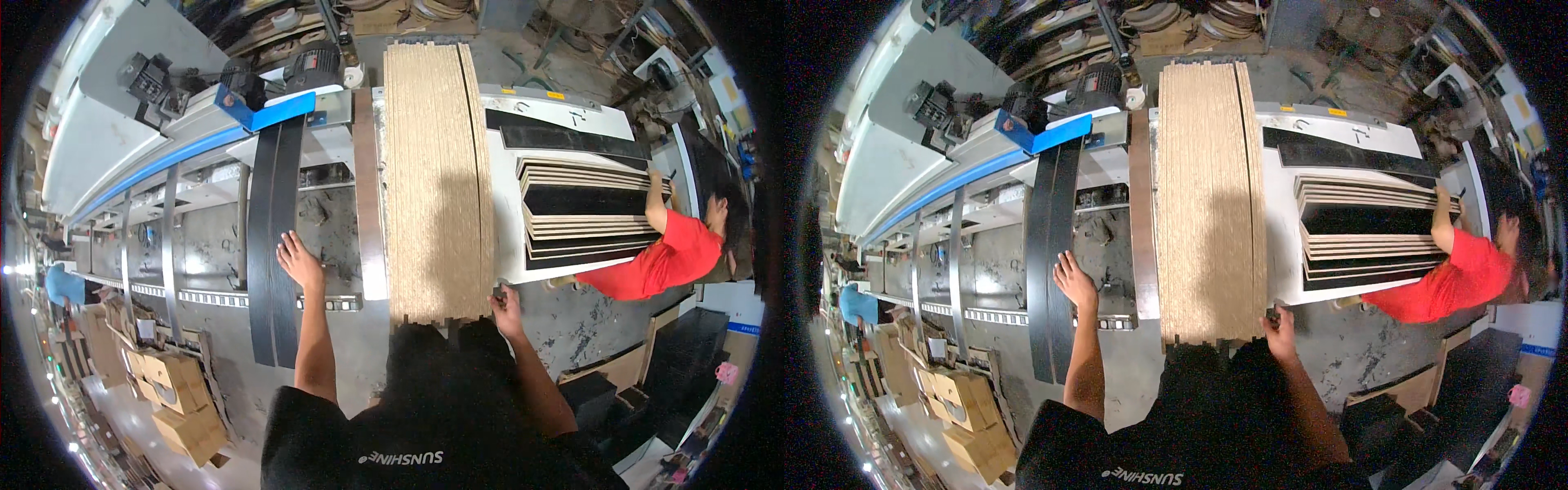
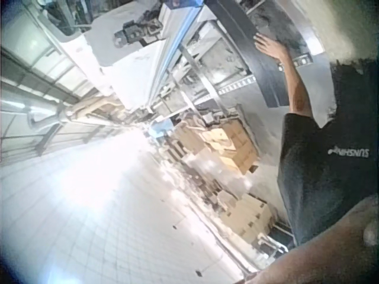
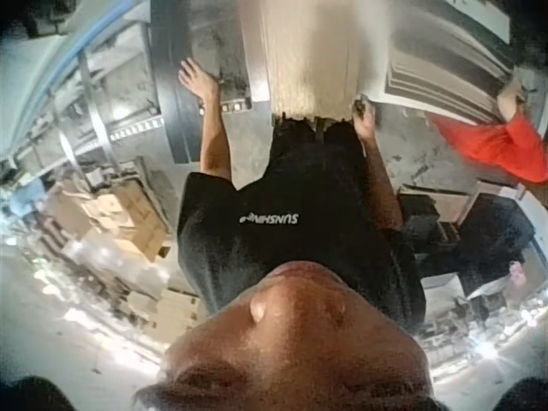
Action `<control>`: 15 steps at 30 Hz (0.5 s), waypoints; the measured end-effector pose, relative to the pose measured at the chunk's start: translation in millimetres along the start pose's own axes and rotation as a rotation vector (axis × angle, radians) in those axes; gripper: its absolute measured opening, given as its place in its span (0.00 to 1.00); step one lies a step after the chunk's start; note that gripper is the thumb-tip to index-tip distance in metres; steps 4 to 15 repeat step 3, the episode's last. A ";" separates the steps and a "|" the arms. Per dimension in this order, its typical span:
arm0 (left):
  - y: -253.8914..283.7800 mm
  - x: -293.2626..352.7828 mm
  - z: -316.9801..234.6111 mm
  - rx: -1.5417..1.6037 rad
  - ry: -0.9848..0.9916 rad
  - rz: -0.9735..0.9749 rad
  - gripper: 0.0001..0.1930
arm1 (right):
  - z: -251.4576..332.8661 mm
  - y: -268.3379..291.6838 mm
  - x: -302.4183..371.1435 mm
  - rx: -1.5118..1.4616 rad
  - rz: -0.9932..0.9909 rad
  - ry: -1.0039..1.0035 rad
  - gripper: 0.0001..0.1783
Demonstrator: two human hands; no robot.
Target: The person organizes and stacks wooden panels by hand, moving them from a workspace onto a stack and arranging thin black strips onto the panels.
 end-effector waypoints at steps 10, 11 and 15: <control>7.6 -22.9 -7.3 0.278 0.037 0.164 0.28 | 6.2 -4.6 -5.1 0.006 0.015 -0.018 0.35; 7.6 -22.9 -7.3 0.278 0.037 0.164 0.28 | 6.2 -4.6 -5.1 0.006 0.015 -0.018 0.35; 7.6 -22.9 -7.3 0.278 0.037 0.164 0.28 | 6.2 -4.6 -5.1 0.006 0.015 -0.018 0.35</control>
Point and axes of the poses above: each hand's wrist, its own x-axis away from the middle knuckle, its own y-axis out of the back of the hand, z = x × y, the point moved 6 cm from there along -x, towards the middle knuckle, and after that the axes turned 11 degrees about -z, right-handed, at the moved point
